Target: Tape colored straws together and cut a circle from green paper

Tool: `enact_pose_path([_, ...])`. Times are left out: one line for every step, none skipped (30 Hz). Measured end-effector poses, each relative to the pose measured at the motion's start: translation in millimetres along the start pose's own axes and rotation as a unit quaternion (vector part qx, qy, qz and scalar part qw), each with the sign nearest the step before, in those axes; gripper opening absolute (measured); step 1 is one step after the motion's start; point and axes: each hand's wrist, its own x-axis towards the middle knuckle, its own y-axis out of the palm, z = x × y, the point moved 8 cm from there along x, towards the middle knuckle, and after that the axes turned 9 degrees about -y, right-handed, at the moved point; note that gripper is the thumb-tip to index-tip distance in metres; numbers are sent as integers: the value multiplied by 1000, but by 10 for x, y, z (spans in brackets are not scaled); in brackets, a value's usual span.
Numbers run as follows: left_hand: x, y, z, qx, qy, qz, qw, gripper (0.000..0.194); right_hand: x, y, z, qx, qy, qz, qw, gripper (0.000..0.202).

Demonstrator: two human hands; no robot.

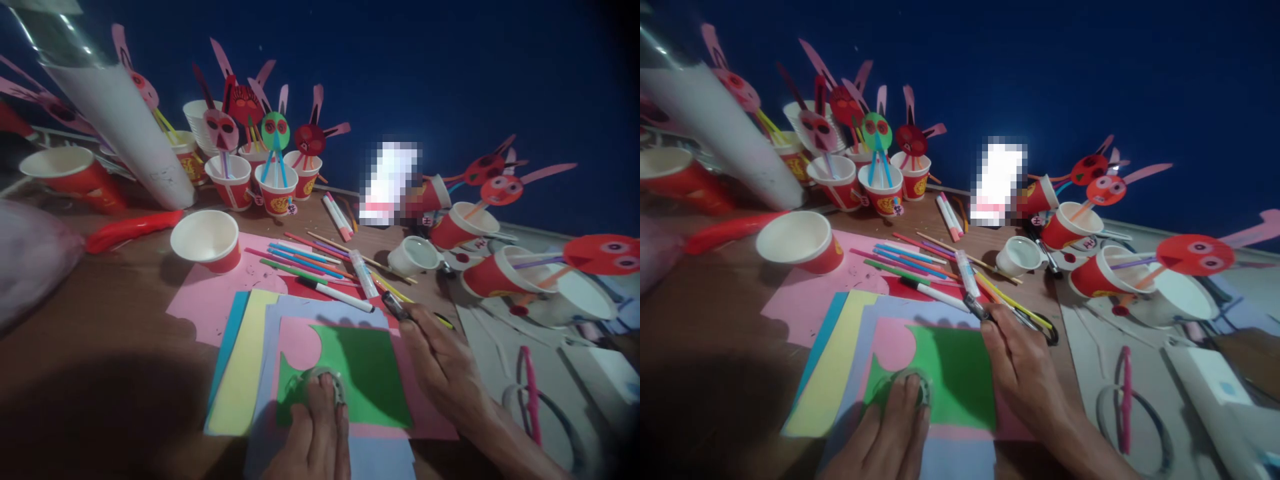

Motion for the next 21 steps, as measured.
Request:
enact_pose_path([2,-2,5,-3,-3,-2,1000,34,3,-12,1,-4,-3,-6,1000,23])
enact_pose_path([3,-3,10,-8,-5,-3,1000,34,5,-25,3,-6,-7,-12,1000,25])
enact_pose_path([2,-2,15,-13,-8,-3,1000,34,5,-34,5,-6,-11,-14,1000,27])
enact_pose_path([0,-2,19,-18,-10,-2,1000,35,4,-38,5,-4,-13,-12,1000,28])
enact_pose_path([-2,-5,21,-22,-11,-2,1000,35,2,-39,4,-1,-13,-6,1000,26])
enact_pose_path([-5,-9,21,-25,-11,-4,1000,35,1,-40,5,0,-11,1,1000,24])
enact_pose_path([-8,-10,19,-26,-9,-4,1000,36,3,-49,13,-2,-12,4,1000,21])
enact_pose_path([-11,-13,15,-25,-6,-5,1000,36,7,-65,26,-5,-15,3,1000,19])
enact_pose_path([-13,-10,10,-23,-3,-4,1000,36,13,-84,41,-10,-17,0,1000,18])
enact_pose_path([-15,-8,1,-20,1,-3,1000,36,20,-109,58,-17,-19,-7,1000,18])
enact_pose_path([-17,-2,-11,-16,7,1,1000,36,25,-135,76,-24,-23,-15,999,17])
enact_pose_path([-20,7,-23,-12,12,7,1000,36,28,-160,93,-31,-26,-25,999,18])
enact_pose_path([-21,16,-33,-10,16,14,1000,37,28,-180,108,-38,-29,-31,998,18])
enact_pose_path([-23,25,-40,-11,17,22,1000,38,25,-196,124,-43,-36,-38,998,19])
enact_pose_path([-24,31,-45,-13,17,29,999,39,20,-212,142,-47,-45,-45,997,20])
enact_pose_path([-25,33,-47,-17,16,33,999,41,13,-225,158,-50,-54,-52,996,20])
enact_pose_path([-26,33,-49,-19,14,35,999,43,7,-234,167,-52,-62,-57,995,21])
enact_pose_path([-27,28,-52,-20,14,33,999,44,3,-240,169,-53,-67,-61,994,21])
enact_pose_path([-28,21,-55,-20,14,29,999,44,4,-243,165,-54,-70,-63,994,22])
enact_pose_path([-29,17,-57,-19,14,25,999,44,9,-243,151,-58,-70,-64,994,23])
enact_pose_path([-29,16,-57,-17,13,23,1000,44,19,-238,130,-66,-66,-61,994,24])
